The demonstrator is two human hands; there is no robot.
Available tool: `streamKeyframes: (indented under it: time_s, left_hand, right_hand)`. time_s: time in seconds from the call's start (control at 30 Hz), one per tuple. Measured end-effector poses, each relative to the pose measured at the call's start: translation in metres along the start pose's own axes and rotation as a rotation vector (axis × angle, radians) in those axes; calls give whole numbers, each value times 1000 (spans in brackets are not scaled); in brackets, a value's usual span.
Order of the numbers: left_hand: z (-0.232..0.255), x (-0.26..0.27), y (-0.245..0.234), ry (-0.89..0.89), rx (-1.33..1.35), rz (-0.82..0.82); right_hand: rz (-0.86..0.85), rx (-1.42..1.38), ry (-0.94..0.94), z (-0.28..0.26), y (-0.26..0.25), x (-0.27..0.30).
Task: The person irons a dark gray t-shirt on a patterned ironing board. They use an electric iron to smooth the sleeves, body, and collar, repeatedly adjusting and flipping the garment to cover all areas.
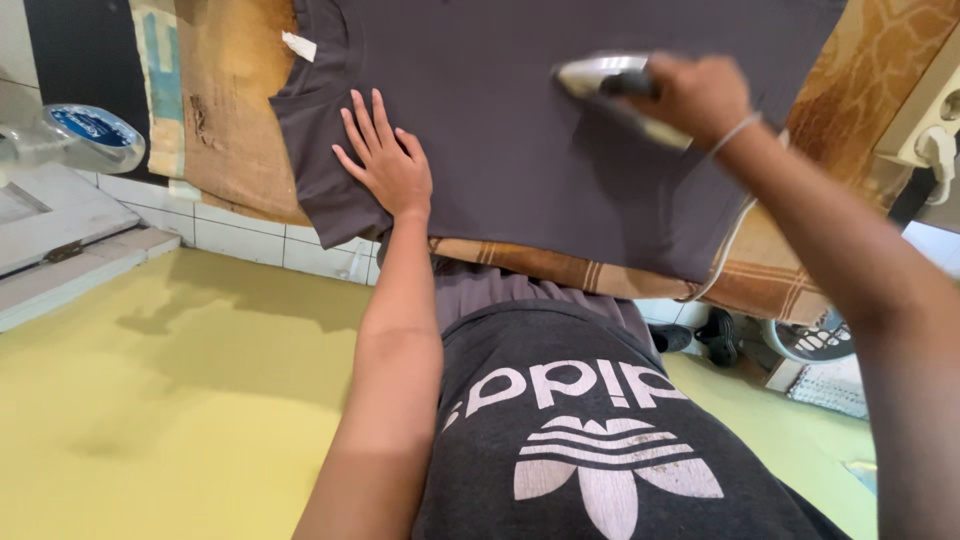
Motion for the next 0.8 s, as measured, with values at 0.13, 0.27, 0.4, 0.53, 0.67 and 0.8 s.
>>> streamKeyframes:
  time_s: [0.13,0.27,0.4,0.53,0.67,0.8]
  left_hand:
    - [1,0,-3,-6,-1,12]
    - [1,-2,-2,-27,15,7]
    - [2,-3,-2,-30,-12,15]
    - [3,-3,-3,-23,-16,30]
    - [3,-3,-3,-23,-13,28]
    - [2,-2,-3,-23,4,35]
  right_hand:
    - [-140,163,-28,43,-1,-35]
    - [-120,174,-113,48,-8,-43]
    - [-146,132,-79,47,-10,-44]
    - [-154,133,-73,43,-14,-46]
    - [-165,144,-65,42,-15,-45]
    - [-164,171,-88,42,-13,-45]
Point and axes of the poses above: each hand's wrist, its own x-axis away from the middle knuckle, its own y-axis out of the palm, z = x × y, the point moved 6 cm from there along -x, towards the middle knuckle, and after that the axes turned 1 degree about -z, right-handed, at the moved point
